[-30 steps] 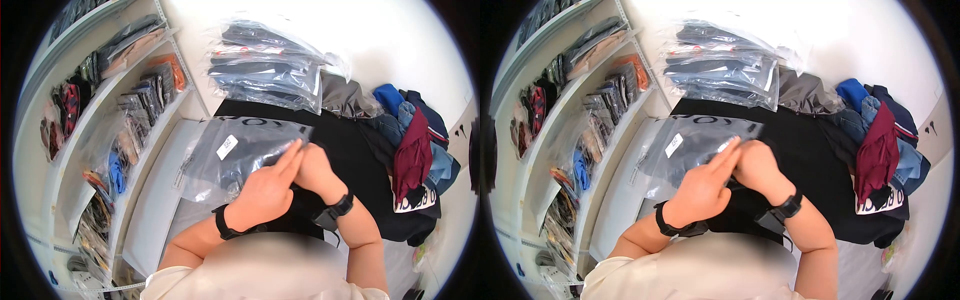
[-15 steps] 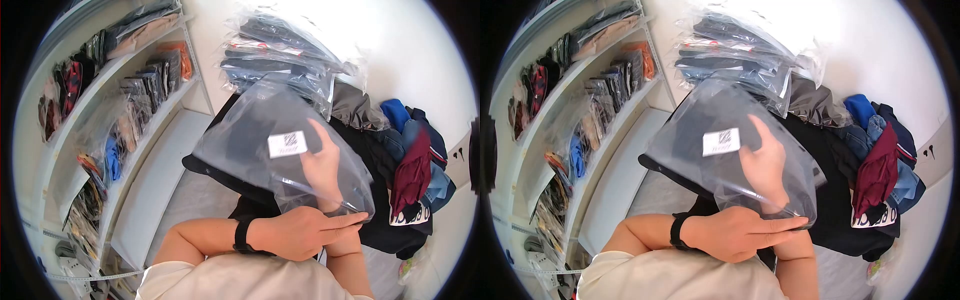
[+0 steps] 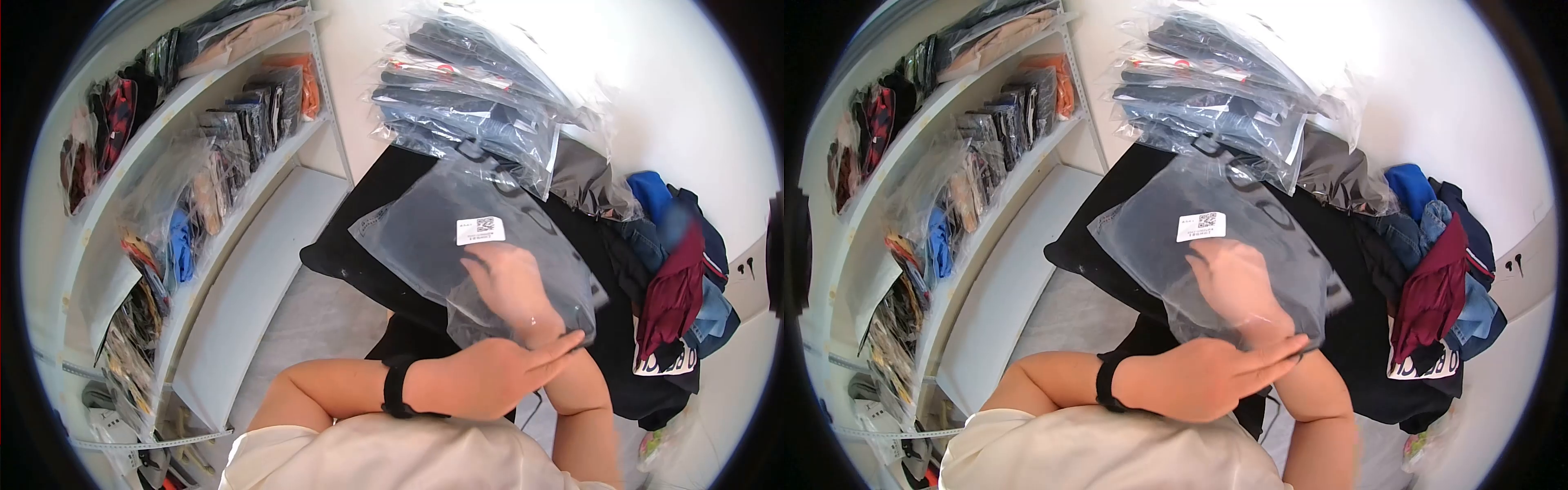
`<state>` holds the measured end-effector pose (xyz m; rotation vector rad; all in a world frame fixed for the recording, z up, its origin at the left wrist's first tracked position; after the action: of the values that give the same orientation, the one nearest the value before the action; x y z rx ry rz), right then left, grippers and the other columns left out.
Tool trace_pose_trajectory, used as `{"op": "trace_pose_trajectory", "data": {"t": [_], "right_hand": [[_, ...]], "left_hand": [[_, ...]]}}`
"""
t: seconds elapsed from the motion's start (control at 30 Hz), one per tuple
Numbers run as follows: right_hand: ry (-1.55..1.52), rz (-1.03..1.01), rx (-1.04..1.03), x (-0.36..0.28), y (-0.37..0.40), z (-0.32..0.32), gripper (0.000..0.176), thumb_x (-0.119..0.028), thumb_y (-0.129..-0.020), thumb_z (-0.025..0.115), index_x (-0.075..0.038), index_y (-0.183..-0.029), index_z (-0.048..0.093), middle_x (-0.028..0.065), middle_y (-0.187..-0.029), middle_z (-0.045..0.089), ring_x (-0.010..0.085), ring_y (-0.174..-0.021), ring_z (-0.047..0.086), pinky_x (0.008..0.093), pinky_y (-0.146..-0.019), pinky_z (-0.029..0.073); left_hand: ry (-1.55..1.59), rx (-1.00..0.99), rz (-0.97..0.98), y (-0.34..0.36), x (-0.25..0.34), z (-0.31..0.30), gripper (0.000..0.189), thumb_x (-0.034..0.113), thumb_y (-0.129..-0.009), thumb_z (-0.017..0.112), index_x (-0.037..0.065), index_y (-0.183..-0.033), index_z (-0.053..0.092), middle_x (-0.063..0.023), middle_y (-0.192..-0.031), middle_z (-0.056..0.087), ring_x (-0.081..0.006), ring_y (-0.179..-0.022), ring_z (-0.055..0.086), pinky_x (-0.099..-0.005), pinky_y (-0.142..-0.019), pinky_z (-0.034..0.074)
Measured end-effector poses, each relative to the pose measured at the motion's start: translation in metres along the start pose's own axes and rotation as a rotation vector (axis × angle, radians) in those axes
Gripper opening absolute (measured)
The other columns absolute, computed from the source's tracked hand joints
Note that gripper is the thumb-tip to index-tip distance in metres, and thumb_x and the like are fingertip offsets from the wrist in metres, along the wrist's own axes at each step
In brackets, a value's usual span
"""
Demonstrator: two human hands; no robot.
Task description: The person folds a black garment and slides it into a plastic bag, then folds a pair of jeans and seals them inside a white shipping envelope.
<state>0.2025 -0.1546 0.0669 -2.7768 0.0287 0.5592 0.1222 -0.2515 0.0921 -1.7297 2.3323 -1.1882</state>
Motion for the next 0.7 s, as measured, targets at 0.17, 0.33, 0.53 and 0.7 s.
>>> {"op": "trace_pose_trajectory", "data": {"t": [0.17, 0.33, 0.53, 0.7], "right_hand": [[-0.494, -0.045, -0.526, -0.025, 0.011, 0.031, 0.04, -0.021, -0.088, 0.062, -0.001, -0.123, 0.058, 0.0228, -0.12, 0.06, 0.0383, -0.108, 0.058, 0.0387, -0.093, 0.045], [0.387, -0.093, 0.012, 0.053, 0.014, 0.034, 0.052, -0.028, -0.08, 0.068, -0.005, -0.126, 0.059, 0.0207, -0.141, 0.043, 0.0409, -0.128, 0.043, 0.0466, -0.101, 0.04], [0.283, 0.035, -0.053, 0.057, 0.021, 0.028, 0.072, -0.038, -0.078, 0.071, -0.01, -0.14, 0.045, 0.0211, -0.148, 0.036, 0.042, -0.14, 0.027, 0.0563, -0.113, 0.02], [0.193, -0.117, -0.441, 0.048, 0.065, 0.051, 0.082, -0.052, -0.079, 0.066, -0.015, -0.146, 0.039, 0.0173, -0.152, 0.03, 0.0407, -0.144, 0.02, 0.0626, -0.112, 0.014]], "left_hand": [[0.113, -0.074, 0.006, 0.003, 0.002, 0.002, 0.071, -0.001, -0.068, 0.056, -0.012, -0.136, 0.04, -0.025, -0.15, 0.03, -0.0271, -0.061, 0.057, -0.0333, -0.055, 0.047], [0.389, -0.184, -0.096, 0.012, -0.012, 0.018, 0.075, 0.0, -0.07, 0.054, -0.01, -0.141, 0.033, -0.0219, -0.153, 0.025, -0.0322, -0.074, 0.061, -0.0365, -0.064, 0.051], [0.468, -0.196, -0.074, 0.02, -0.022, 0.033, 0.07, 0.001, -0.077, 0.052, -0.006, -0.144, 0.03, -0.019, -0.154, 0.025, -0.0344, -0.084, 0.062, -0.0403, -0.073, 0.051], [0.394, -0.09, -0.071, 0.026, -0.028, 0.025, 0.07, -0.001, -0.079, 0.051, 0.001, -0.146, 0.03, -0.0159, -0.153, 0.028, -0.0339, -0.083, 0.061, -0.0407, -0.073, 0.051]]}}
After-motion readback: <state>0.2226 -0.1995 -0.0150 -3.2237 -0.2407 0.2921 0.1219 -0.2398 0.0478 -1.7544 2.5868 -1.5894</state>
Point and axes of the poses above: each hand's wrist, its own y-axis away from the middle knuckle, its own z-axis out of the palm, x = y × z, the point moved 8 cm from there along -y, towards the middle knuckle
